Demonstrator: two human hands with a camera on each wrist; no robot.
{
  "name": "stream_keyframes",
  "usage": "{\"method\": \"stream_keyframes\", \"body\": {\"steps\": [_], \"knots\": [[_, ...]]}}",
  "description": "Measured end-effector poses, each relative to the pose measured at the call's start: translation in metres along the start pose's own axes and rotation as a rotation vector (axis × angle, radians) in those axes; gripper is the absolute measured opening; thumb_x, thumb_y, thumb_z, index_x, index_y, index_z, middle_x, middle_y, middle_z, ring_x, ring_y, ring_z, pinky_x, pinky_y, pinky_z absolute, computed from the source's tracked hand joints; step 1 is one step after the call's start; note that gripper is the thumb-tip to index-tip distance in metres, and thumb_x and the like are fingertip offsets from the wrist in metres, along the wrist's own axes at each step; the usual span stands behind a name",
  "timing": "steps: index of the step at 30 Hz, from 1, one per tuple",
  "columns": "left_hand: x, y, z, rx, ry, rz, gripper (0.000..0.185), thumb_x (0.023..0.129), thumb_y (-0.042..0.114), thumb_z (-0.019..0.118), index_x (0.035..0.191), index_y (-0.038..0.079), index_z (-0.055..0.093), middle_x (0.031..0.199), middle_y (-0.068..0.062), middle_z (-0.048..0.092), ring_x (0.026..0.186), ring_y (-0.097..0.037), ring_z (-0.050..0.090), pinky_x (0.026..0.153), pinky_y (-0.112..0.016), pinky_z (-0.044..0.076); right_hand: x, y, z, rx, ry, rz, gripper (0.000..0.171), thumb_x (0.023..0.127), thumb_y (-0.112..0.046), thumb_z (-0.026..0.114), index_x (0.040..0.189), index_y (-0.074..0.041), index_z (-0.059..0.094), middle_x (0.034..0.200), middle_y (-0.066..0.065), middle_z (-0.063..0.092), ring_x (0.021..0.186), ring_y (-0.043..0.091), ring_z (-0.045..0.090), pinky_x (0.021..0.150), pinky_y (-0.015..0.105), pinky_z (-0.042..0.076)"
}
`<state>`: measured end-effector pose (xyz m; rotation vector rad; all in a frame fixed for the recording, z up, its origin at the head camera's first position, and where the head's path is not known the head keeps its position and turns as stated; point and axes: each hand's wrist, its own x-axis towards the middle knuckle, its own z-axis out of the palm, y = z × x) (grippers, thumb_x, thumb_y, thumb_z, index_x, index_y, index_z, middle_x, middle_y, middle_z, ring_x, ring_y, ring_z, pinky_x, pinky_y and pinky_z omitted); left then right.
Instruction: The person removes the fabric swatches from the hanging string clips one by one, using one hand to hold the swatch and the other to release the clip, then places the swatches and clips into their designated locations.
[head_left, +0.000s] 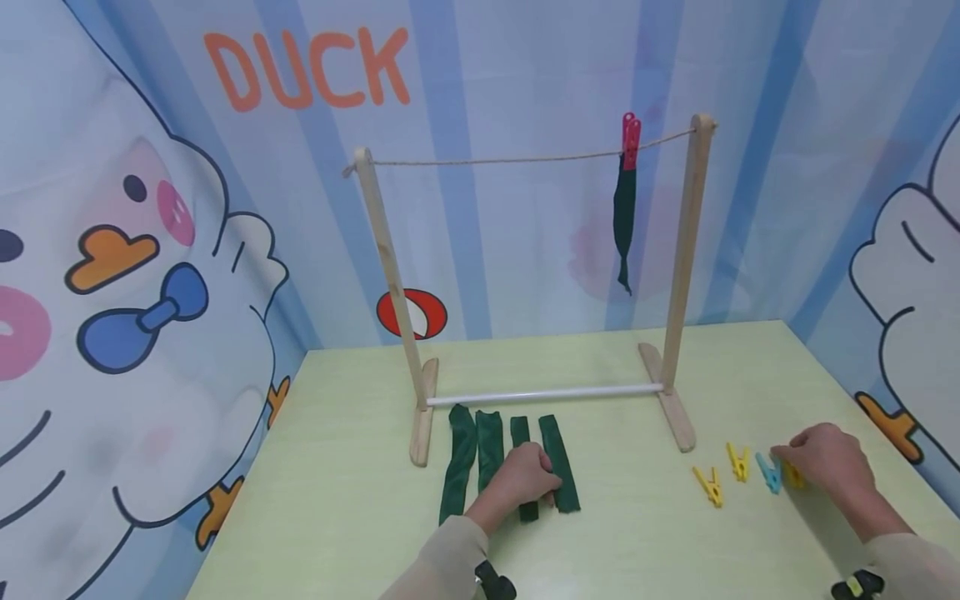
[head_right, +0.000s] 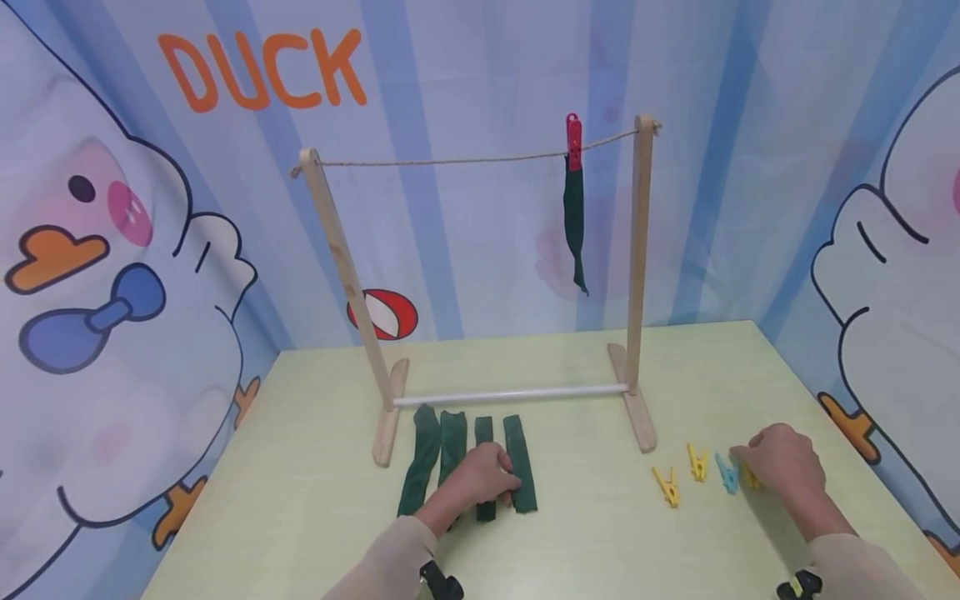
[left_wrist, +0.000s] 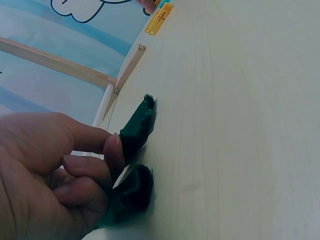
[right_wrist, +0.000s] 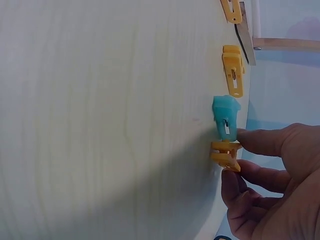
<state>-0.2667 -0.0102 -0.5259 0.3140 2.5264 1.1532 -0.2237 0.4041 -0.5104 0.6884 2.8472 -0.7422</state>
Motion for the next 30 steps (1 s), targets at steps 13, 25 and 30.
{"method": "stream_keyframes", "body": {"steps": [13,25,30], "knots": [[0.001,-0.001,0.000,0.009,-0.010,-0.003,0.021,0.086,0.003,0.074,0.079,0.007,0.054,0.054,-0.003,0.062,0.058,-0.014,0.060,0.057,-0.027,0.040,0.000,0.010,-0.004,0.009,0.022,-0.035,0.032,0.091,-0.016,0.066,0.101,0.015,0.066,0.087,0.024,0.066,0.074,0.028,0.059,0.063,0.042,0.048],[0.002,-0.002,-0.001,0.029,-0.015,0.023,0.033,0.086,0.003,0.072,0.065,0.010,0.048,0.049,0.000,0.060,0.049,-0.012,0.053,0.050,-0.026,0.032,-0.001,0.012,0.000,0.016,-0.004,-0.009,0.034,0.094,-0.018,0.067,0.102,0.015,0.067,0.076,0.013,0.063,0.069,0.025,0.054,0.060,0.037,0.044],[0.002,0.000,-0.003,0.050,-0.005,0.037,0.044,0.087,0.005,0.071,0.051,0.012,0.046,0.047,-0.001,0.059,0.039,-0.009,0.038,0.045,-0.025,0.027,-0.001,0.012,0.000,0.021,-0.015,0.019,0.037,0.095,-0.021,0.066,0.104,0.015,0.066,0.076,0.012,0.062,0.070,0.025,0.053,0.061,0.038,0.044]]}}
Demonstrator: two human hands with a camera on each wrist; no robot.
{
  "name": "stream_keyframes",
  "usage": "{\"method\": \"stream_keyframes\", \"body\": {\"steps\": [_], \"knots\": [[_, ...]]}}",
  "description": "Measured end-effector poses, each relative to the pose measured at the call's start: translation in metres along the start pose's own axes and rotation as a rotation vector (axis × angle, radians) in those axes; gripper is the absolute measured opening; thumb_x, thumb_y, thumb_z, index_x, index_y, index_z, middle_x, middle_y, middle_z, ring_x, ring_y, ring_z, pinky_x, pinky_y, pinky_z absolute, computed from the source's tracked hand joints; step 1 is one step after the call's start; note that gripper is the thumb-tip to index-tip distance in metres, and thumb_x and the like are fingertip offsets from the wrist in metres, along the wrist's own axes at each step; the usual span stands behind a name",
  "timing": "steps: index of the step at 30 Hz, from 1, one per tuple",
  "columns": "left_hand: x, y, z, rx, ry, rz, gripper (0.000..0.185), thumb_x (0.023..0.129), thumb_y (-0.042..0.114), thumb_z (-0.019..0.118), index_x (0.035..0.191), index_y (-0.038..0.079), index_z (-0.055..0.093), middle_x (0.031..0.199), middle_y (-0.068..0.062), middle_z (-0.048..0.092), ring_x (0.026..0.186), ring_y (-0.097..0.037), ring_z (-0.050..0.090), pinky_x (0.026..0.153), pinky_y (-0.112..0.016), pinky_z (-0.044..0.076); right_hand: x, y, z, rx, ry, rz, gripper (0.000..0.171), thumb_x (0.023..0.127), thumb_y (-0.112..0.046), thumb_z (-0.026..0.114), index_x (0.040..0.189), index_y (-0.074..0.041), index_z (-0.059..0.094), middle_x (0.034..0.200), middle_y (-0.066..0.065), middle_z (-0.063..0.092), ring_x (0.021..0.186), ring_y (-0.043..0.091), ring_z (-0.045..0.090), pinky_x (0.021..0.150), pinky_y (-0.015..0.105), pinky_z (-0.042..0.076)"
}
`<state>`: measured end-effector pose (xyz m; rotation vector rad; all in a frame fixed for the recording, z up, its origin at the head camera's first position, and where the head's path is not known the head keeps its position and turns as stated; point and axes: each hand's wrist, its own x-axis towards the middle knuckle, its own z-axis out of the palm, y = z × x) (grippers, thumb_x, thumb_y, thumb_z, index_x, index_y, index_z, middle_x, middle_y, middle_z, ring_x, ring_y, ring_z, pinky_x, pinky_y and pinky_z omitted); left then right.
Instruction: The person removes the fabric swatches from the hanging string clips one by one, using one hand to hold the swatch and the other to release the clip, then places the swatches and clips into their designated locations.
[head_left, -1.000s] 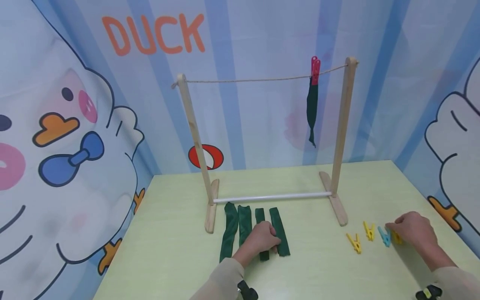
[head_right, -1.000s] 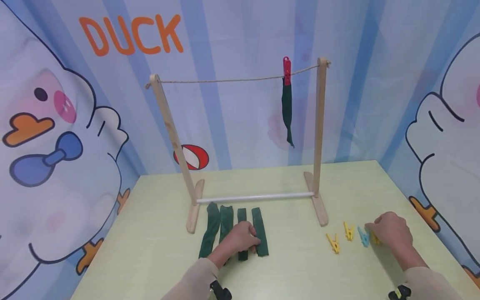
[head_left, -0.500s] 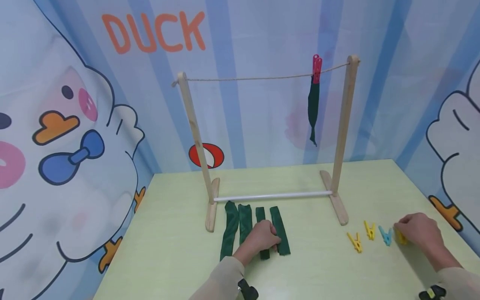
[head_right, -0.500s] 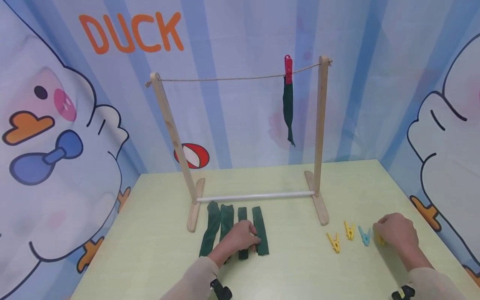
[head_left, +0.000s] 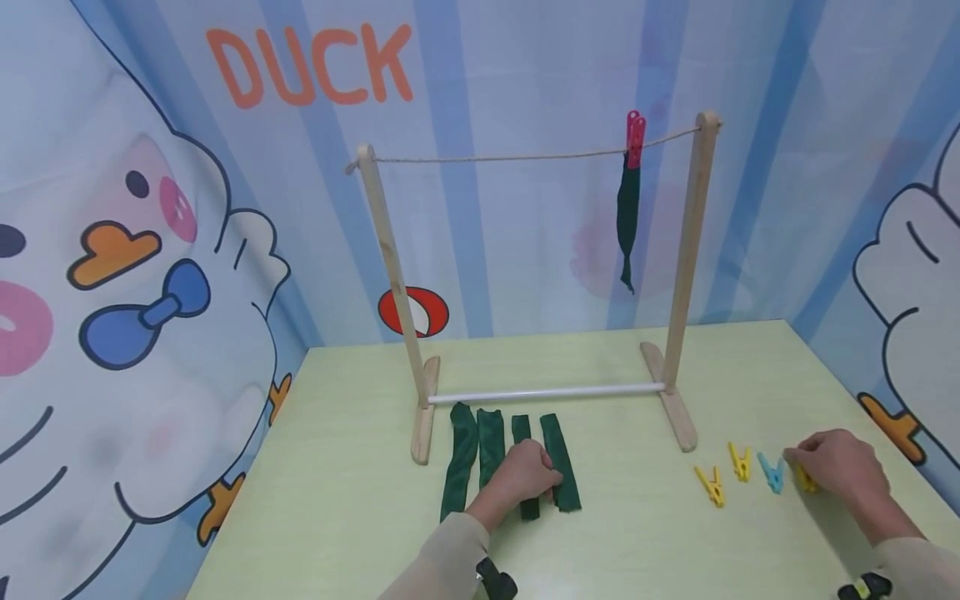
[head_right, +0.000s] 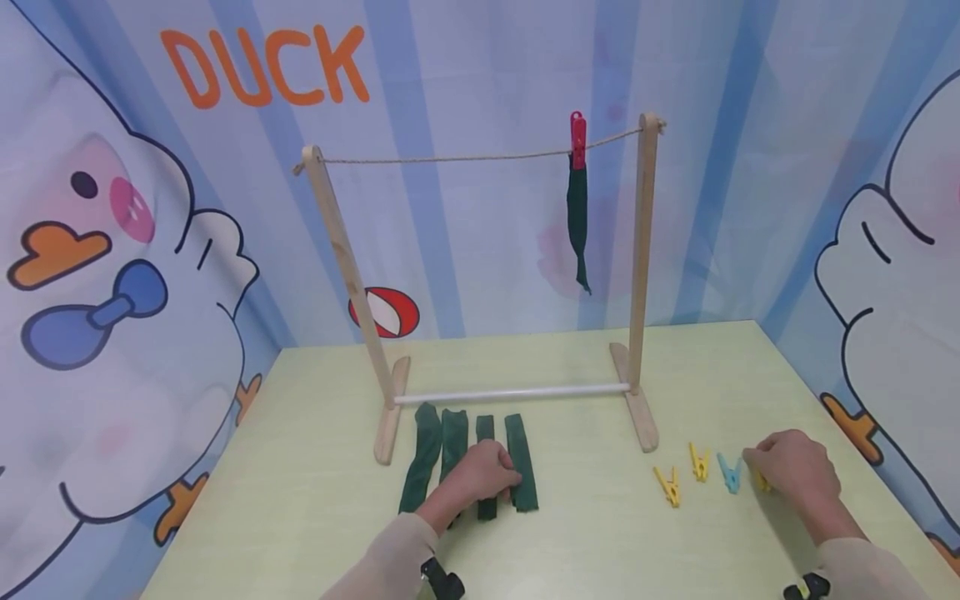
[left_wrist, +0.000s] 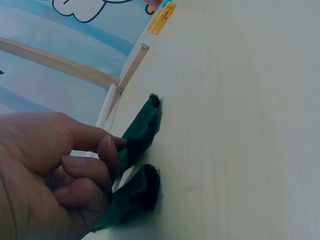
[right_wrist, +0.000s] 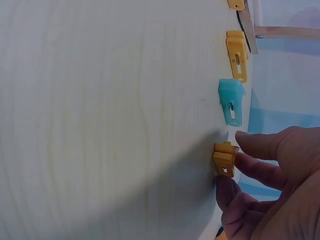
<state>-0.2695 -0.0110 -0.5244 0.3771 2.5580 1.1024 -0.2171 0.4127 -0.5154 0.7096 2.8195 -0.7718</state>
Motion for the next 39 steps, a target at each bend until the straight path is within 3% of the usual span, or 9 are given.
{"method": "stream_keyframes", "body": {"steps": [5,19,27,31,39], "knots": [[0.001,0.002,-0.001,0.022,0.004,-0.006,0.048,0.088,0.009,0.070,0.047,0.013,0.047,0.046,-0.001,0.059,0.039,-0.008,0.031,0.044,-0.024,0.026,-0.002,0.001,-0.002,-0.010,0.017,-0.001,0.042,0.097,-0.025,0.062,0.106,0.015,0.064,0.074,0.011,0.060,0.069,0.025,0.053,0.059,0.037,0.042],[0.004,0.005,-0.006,0.026,0.009,0.012,0.046,0.090,0.014,0.073,0.051,0.013,0.049,0.051,0.001,0.060,0.043,-0.010,0.038,0.046,-0.026,0.033,0.000,0.001,-0.007,-0.017,0.057,-0.001,0.045,0.097,-0.026,0.062,0.111,0.016,0.062,0.081,0.016,0.064,0.070,0.026,0.052,0.058,0.038,0.043],[0.007,0.010,-0.014,0.004,0.025,-0.004,0.028,0.091,0.015,0.073,0.068,0.009,0.058,0.061,0.000,0.062,0.055,-0.014,0.053,0.053,-0.029,0.040,-0.003,-0.009,-0.014,-0.025,0.076,-0.045,0.048,0.099,-0.030,0.059,0.113,0.016,0.062,0.078,0.014,0.065,0.068,0.025,0.054,0.060,0.040,0.043],[0.010,0.010,-0.017,-0.003,0.021,0.000,0.020,0.092,0.017,0.072,0.078,0.009,0.060,0.064,0.001,0.063,0.060,-0.014,0.056,0.055,-0.029,0.043,-0.007,-0.018,-0.019,-0.021,0.099,-0.111,0.050,0.099,-0.031,0.058,0.111,0.017,0.062,0.075,0.013,0.065,0.069,0.026,0.056,0.063,0.043,0.046],[0.012,0.018,-0.028,-0.010,0.023,0.013,0.017,0.095,0.021,0.069,0.088,0.009,0.061,0.064,0.002,0.066,0.064,-0.015,0.060,0.058,-0.030,0.044,-0.013,-0.032,-0.024,0.002,0.159,-0.184,0.050,0.098,-0.029,0.060,0.108,0.020,0.061,0.088,0.027,0.065,0.069,0.028,0.058,0.061,0.043,0.048]]}}
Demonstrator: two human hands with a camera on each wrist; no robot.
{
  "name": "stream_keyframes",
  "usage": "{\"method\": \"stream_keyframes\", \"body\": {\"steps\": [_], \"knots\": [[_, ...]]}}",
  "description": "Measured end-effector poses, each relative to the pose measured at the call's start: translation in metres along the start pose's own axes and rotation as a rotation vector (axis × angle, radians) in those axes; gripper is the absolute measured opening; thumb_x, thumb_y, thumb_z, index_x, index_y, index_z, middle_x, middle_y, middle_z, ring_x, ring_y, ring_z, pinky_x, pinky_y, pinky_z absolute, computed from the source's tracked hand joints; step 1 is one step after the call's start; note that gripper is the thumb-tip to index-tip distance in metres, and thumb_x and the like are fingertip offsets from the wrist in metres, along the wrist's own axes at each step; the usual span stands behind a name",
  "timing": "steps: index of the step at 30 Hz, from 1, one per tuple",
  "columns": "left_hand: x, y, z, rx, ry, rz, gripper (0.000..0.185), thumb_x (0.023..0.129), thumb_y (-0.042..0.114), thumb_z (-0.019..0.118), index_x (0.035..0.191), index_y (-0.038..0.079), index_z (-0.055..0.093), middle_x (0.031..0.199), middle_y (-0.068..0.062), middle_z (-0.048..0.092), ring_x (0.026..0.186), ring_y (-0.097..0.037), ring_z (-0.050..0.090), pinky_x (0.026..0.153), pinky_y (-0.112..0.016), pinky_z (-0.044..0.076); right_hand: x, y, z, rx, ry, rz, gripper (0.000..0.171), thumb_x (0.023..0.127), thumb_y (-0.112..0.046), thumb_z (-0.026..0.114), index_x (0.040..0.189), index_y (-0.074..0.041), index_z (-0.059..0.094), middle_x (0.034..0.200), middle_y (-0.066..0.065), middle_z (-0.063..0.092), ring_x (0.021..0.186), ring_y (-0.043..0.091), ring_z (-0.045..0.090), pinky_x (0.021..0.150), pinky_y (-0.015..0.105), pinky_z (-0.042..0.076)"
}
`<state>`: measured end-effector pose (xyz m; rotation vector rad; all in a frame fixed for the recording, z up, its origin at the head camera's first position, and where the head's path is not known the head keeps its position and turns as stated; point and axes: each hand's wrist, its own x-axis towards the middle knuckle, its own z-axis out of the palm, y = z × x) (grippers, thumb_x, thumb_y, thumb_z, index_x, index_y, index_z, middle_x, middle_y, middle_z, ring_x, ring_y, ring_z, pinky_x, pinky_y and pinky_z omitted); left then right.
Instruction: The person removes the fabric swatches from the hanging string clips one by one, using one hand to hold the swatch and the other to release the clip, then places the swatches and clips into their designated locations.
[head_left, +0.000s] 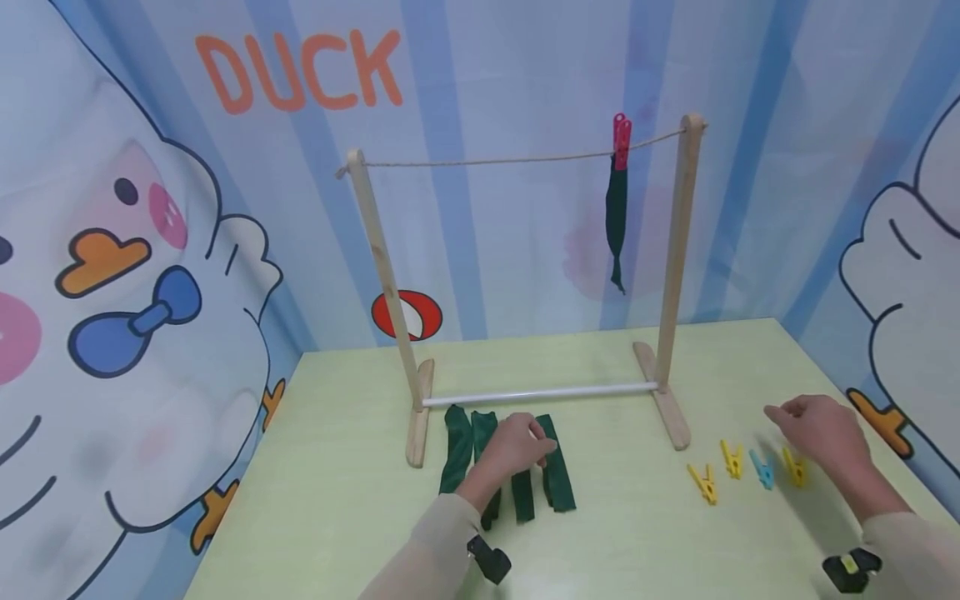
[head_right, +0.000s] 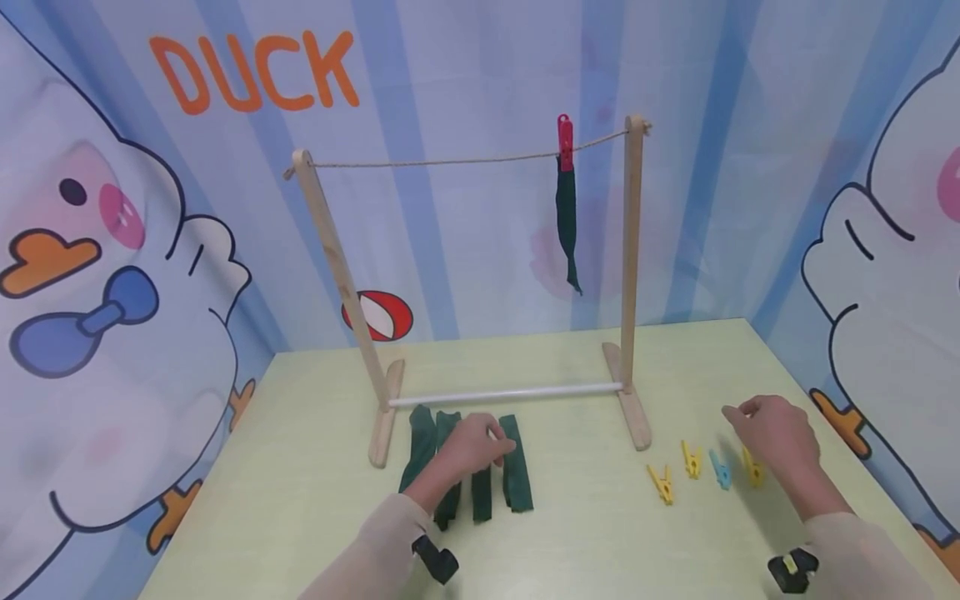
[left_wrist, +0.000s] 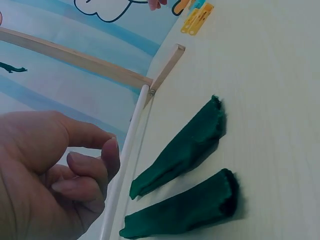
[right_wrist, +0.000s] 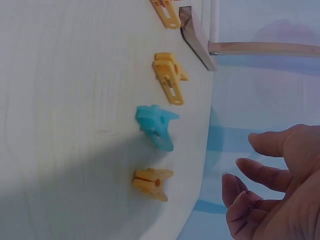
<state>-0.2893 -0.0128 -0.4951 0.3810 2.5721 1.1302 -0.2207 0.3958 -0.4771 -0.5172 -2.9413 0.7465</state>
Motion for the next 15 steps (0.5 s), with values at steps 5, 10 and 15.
{"method": "stream_keyframes", "body": {"steps": [5,10,15], "knots": [[0.003,0.003,-0.007,-0.015,-0.002,0.004,0.016,0.096,0.023,0.068,0.093,0.008,0.061,0.067,0.002,0.067,0.069,-0.020,0.064,0.060,-0.031,0.047,0.000,-0.005,0.000,0.026,0.032,-0.026,0.049,0.099,-0.029,0.059,0.107,0.020,0.061,0.090,0.029,0.064,0.069,0.029,0.058,0.062,0.043,0.049],[0.008,0.005,-0.013,-0.069,-0.010,0.022,0.016,0.098,0.024,0.066,0.096,0.009,0.061,0.075,-0.002,0.069,0.071,-0.029,0.066,0.059,-0.034,0.050,0.003,-0.006,0.003,0.061,0.044,-0.076,0.051,0.100,-0.032,0.059,0.108,0.018,0.062,0.095,0.031,0.065,0.074,0.032,0.061,0.062,0.045,0.050],[0.008,0.012,-0.020,-0.107,0.012,0.061,0.017,0.098,0.026,0.065,0.100,0.009,0.062,0.088,-0.010,0.070,0.074,-0.037,0.067,0.061,-0.036,0.051,0.005,-0.017,0.000,0.085,0.023,-0.117,0.050,0.104,-0.028,0.050,0.118,0.019,0.059,0.109,0.036,0.062,0.089,0.045,0.062,0.067,0.050,0.051]]}}
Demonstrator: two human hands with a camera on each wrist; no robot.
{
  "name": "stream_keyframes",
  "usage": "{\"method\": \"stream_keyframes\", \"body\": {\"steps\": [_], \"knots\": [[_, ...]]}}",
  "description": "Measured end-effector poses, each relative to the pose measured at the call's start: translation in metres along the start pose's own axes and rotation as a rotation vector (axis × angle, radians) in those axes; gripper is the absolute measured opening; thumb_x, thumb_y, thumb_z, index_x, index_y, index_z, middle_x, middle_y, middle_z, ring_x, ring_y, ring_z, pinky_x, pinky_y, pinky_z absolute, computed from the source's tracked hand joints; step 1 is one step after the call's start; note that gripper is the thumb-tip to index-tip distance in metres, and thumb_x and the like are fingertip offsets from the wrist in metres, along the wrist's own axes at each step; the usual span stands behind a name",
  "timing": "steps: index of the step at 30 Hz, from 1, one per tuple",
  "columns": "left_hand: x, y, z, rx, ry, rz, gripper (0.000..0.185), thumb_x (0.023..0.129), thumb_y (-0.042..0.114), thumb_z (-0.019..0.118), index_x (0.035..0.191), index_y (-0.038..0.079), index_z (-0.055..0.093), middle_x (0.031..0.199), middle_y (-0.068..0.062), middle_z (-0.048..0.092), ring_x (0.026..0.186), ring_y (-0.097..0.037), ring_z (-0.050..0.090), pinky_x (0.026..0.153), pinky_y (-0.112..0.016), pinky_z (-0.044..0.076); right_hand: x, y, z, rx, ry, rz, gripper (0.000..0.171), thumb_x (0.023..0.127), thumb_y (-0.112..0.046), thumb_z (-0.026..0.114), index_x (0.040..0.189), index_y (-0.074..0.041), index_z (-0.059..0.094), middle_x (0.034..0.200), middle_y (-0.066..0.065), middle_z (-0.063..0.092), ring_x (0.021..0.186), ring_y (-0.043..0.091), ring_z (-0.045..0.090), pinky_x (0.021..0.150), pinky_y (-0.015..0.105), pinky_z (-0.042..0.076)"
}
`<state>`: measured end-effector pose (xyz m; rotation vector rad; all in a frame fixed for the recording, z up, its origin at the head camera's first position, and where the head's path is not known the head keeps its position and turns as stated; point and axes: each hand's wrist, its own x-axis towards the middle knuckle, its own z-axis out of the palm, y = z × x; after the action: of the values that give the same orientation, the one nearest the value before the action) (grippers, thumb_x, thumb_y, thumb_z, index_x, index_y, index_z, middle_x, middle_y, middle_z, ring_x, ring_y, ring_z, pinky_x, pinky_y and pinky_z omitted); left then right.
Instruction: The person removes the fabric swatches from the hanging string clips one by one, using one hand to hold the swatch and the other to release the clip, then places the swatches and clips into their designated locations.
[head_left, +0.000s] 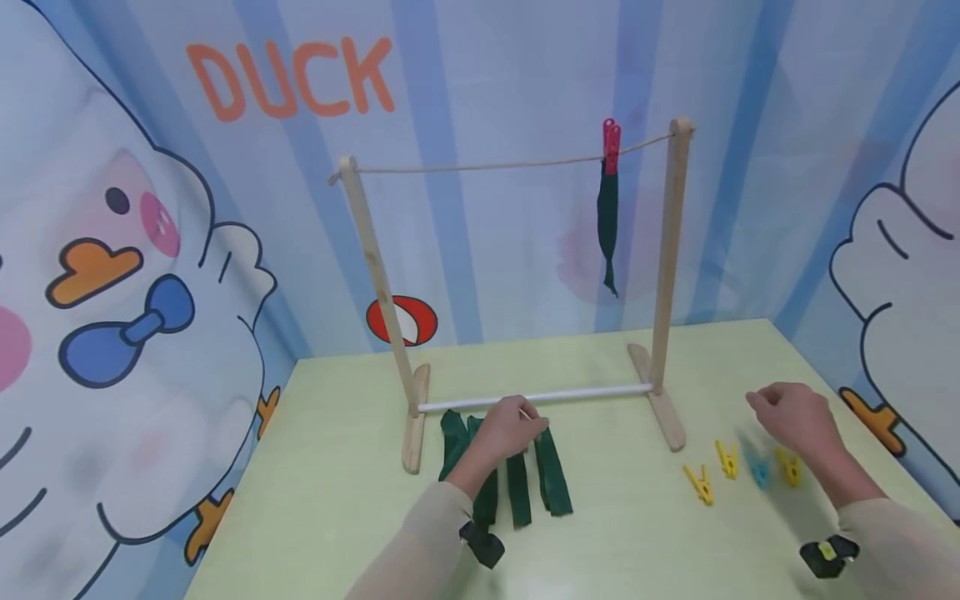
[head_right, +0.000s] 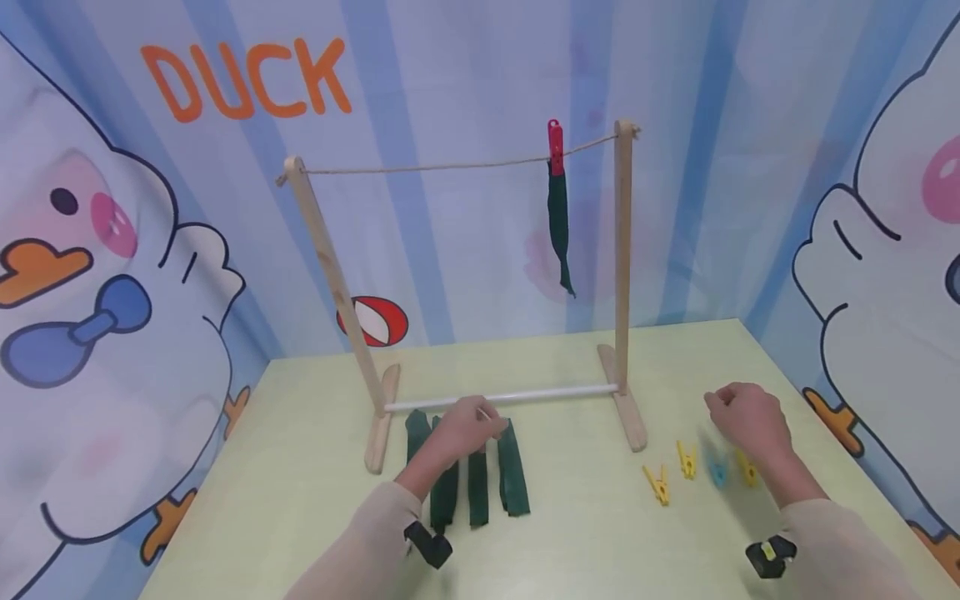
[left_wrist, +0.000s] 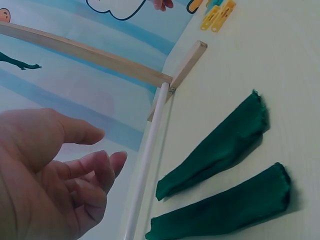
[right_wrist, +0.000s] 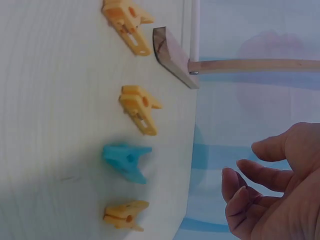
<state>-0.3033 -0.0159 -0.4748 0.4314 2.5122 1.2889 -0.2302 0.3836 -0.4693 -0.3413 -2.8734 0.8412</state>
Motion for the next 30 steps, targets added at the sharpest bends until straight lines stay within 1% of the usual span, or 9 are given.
{"method": "stream_keyframes", "body": {"steps": [4,6,8,10,13,18,21,25,30], "knots": [[0.003,0.004,-0.002,-0.007,0.014,0.030,0.019,0.099,0.027,0.065,0.103,0.009,0.063,0.095,-0.006,0.066,0.074,-0.031,0.068,0.065,-0.036,0.051,-0.001,-0.011,-0.004,0.020,0.023,-0.053,0.046,0.105,-0.021,0.042,0.124,0.019,0.055,0.113,0.038,0.060,0.086,0.043,0.062,0.067,0.050,0.051],[0.005,0.005,-0.003,-0.004,0.024,0.055,0.021,0.099,0.028,0.064,0.106,0.008,0.062,0.099,-0.006,0.065,0.074,-0.026,0.067,0.067,-0.036,0.052,-0.001,-0.016,-0.006,0.035,0.042,-0.090,0.047,0.106,-0.021,0.040,0.125,0.018,0.054,0.114,0.038,0.059,0.087,0.043,0.062,0.068,0.051,0.050],[0.007,0.006,-0.003,-0.006,0.031,0.084,0.025,0.099,0.030,0.064,0.110,0.008,0.062,0.104,-0.006,0.065,0.076,-0.024,0.067,0.068,-0.037,0.052,0.000,-0.022,-0.009,0.047,0.057,-0.111,0.048,0.106,-0.024,0.040,0.127,0.017,0.053,0.115,0.038,0.058,0.091,0.046,0.061,0.068,0.052,0.050],[0.010,0.008,-0.004,-0.013,0.034,0.115,0.029,0.100,0.031,0.063,0.115,0.007,0.061,0.107,-0.007,0.065,0.080,-0.025,0.067,0.070,-0.037,0.052,0.001,-0.029,-0.011,0.056,0.069,-0.115,0.050,0.106,-0.027,0.042,0.129,0.017,0.052,0.116,0.038,0.057,0.095,0.048,0.059,0.068,0.052,0.050],[0.013,0.011,-0.003,-0.045,0.038,0.152,0.033,0.100,0.033,0.062,0.122,0.008,0.059,0.112,-0.007,0.065,0.083,-0.024,0.068,0.070,-0.035,0.054,0.002,-0.037,-0.013,0.066,0.093,-0.110,0.053,0.106,-0.031,0.044,0.130,0.016,0.051,0.115,0.037,0.057,0.093,0.047,0.060,0.066,0.051,0.050],[0.017,0.021,-0.007,-0.112,0.096,0.195,0.032,0.100,0.031,0.062,0.125,0.012,0.057,0.114,-0.005,0.064,0.072,-0.016,0.066,0.068,-0.031,0.055,0.005,-0.051,-0.017,0.089,0.116,-0.125,0.055,0.105,-0.033,0.045,0.132,0.014,0.050,0.116,0.036,0.058,0.097,0.048,0.059,0.069,0.053,0.050],[0.019,0.025,-0.010,-0.131,0.127,0.229,0.032,0.100,0.031,0.062,0.126,0.013,0.056,0.114,-0.004,0.065,0.069,-0.018,0.064,0.066,-0.031,0.055,0.007,-0.060,-0.019,0.093,0.131,-0.129,0.055,0.105,-0.034,0.045,0.133,0.013,0.050,0.117,0.034,0.059,0.101,0.048,0.058,0.073,0.055,0.050],[0.023,0.030,-0.013,-0.129,0.139,0.281,0.034,0.101,0.031,0.062,0.130,0.014,0.055,0.119,-0.002,0.064,0.070,-0.020,0.065,0.065,-0.032,0.053,0.008,-0.072,-0.023,0.094,0.153,-0.126,0.054,0.105,-0.034,0.046,0.134,0.012,0.050,0.119,0.033,0.059,0.103,0.048,0.059,0.074,0.056,0.050],[0.028,0.038,-0.018,-0.145,0.142,0.340,0.042,0.100,0.033,0.062,0.137,0.014,0.052,0.128,-0.003,0.062,0.070,-0.015,0.065,0.065,-0.032,0.053,0.010,-0.090,-0.031,0.106,0.180,-0.130,0.055,0.105,-0.035,0.045,0.136,0.010,0.050,0.122,0.031,0.058,0.102,0.047,0.060,0.074,0.055,0.050]]}}
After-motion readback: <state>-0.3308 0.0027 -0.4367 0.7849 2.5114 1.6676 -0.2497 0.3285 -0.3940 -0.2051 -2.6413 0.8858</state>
